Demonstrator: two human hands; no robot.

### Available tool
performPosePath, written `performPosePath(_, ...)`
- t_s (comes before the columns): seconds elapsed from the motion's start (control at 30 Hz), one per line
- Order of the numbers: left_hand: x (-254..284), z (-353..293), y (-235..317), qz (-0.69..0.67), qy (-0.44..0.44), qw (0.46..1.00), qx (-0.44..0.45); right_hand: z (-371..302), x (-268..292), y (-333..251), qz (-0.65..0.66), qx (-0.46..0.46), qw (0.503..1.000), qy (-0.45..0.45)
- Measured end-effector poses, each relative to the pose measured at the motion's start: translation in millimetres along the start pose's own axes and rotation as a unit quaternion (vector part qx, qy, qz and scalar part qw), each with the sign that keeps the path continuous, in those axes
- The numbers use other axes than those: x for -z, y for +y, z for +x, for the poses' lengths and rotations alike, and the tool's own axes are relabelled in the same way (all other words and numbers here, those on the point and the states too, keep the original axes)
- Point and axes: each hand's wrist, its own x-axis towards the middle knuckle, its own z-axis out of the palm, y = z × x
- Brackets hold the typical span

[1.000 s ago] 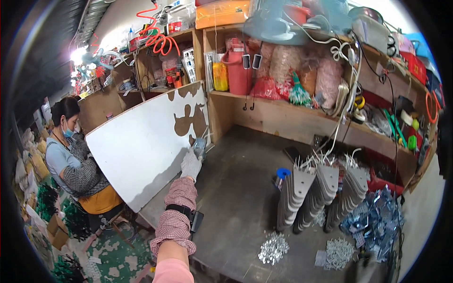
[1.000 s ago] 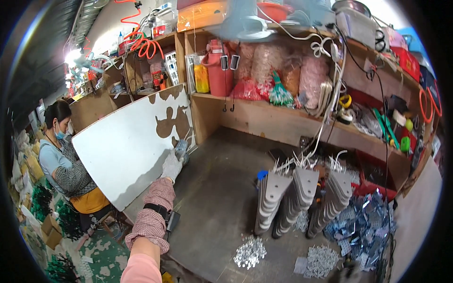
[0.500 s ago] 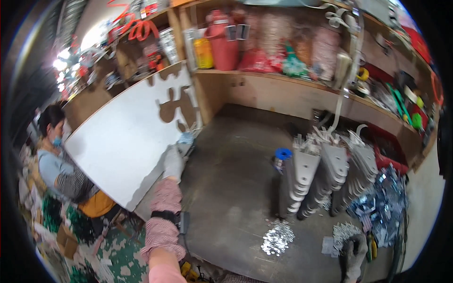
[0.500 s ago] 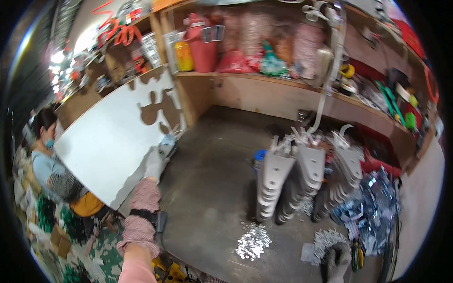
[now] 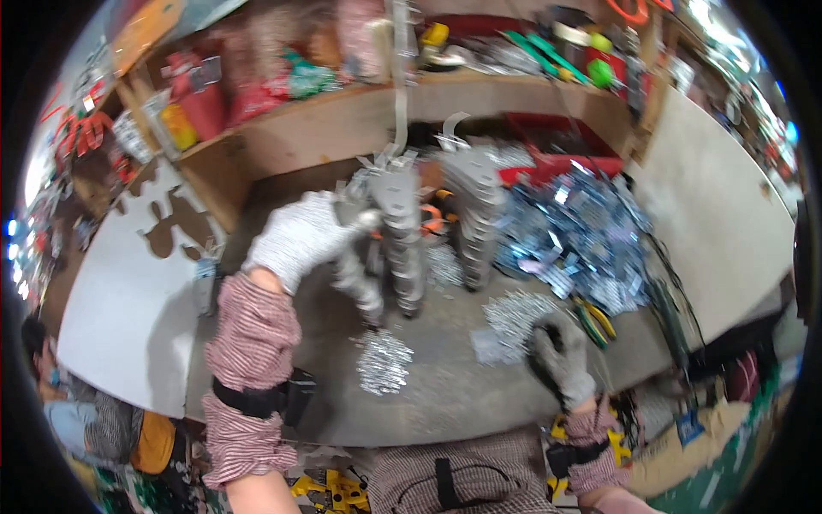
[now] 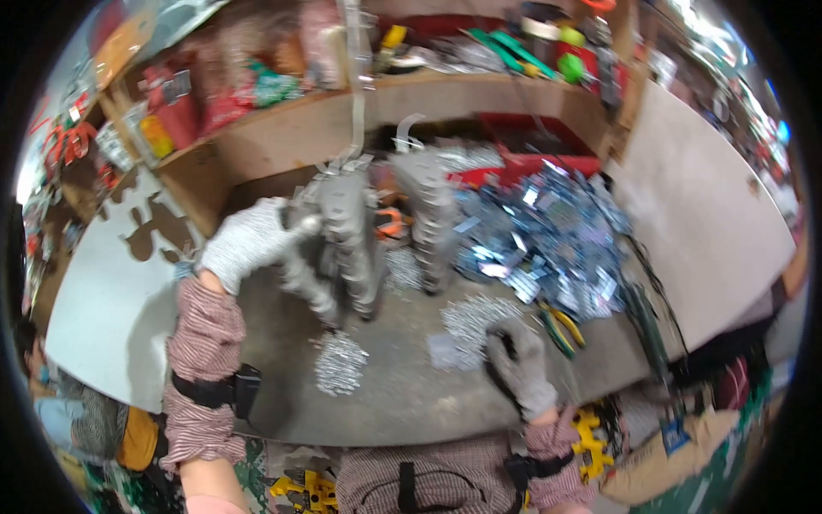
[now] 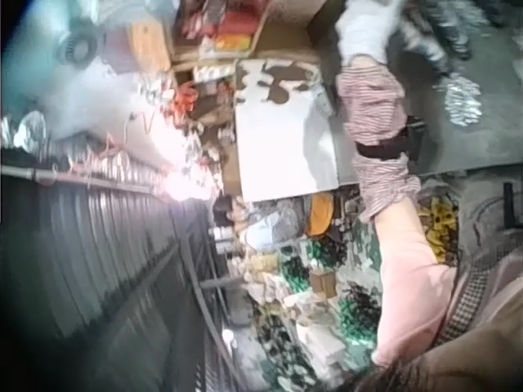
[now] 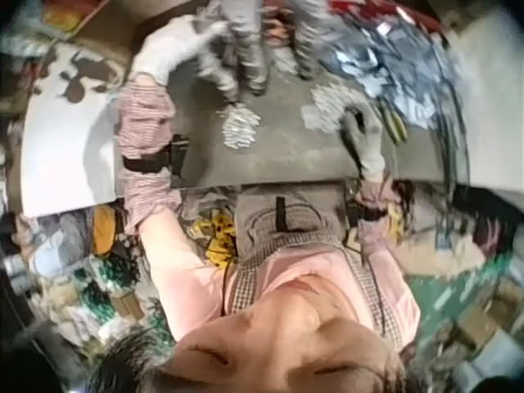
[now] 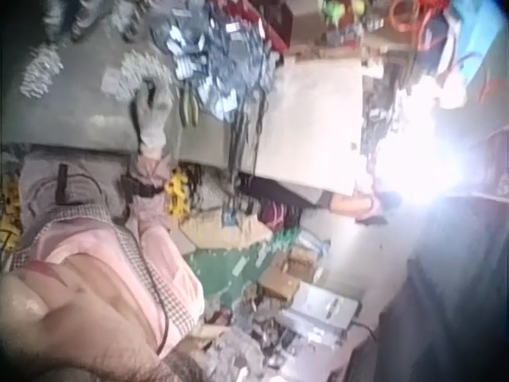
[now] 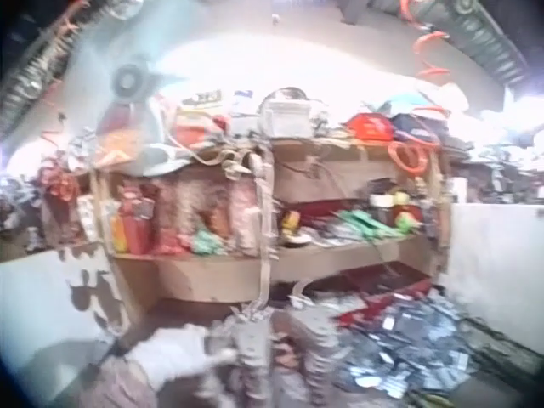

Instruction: The recorder uses a handheld power drill to secure pins and bushings into metal plates as part of an assembly process.

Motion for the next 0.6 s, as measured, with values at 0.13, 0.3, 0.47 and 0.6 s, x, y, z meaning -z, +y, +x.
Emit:
performPosePath(0.13, 14, 8, -12, -0.047, -0.054, 0.997, 0.037, -16, 6, -3, 0.061, -0.051, 0.992, -0.101)
performPosePath(0.3, 9, -91, 52, -0.361, 0.223, 0.901, -0.089, 20, 69, 26, -0.069, 0.048, 0.995, -0.058)
performPosePath(0.47, -102, -180, 113, -0.443, -0.143, 0.875, -0.130, 110, 13, 48, -0.304, 0.079, 0.947, -0.071)
performPosePath(0.6, -136, -177, 133, -0.272, -0.151, 0.931, -0.191, 134, -14, 62, -0.348, 0.039, 0.928, -0.128)
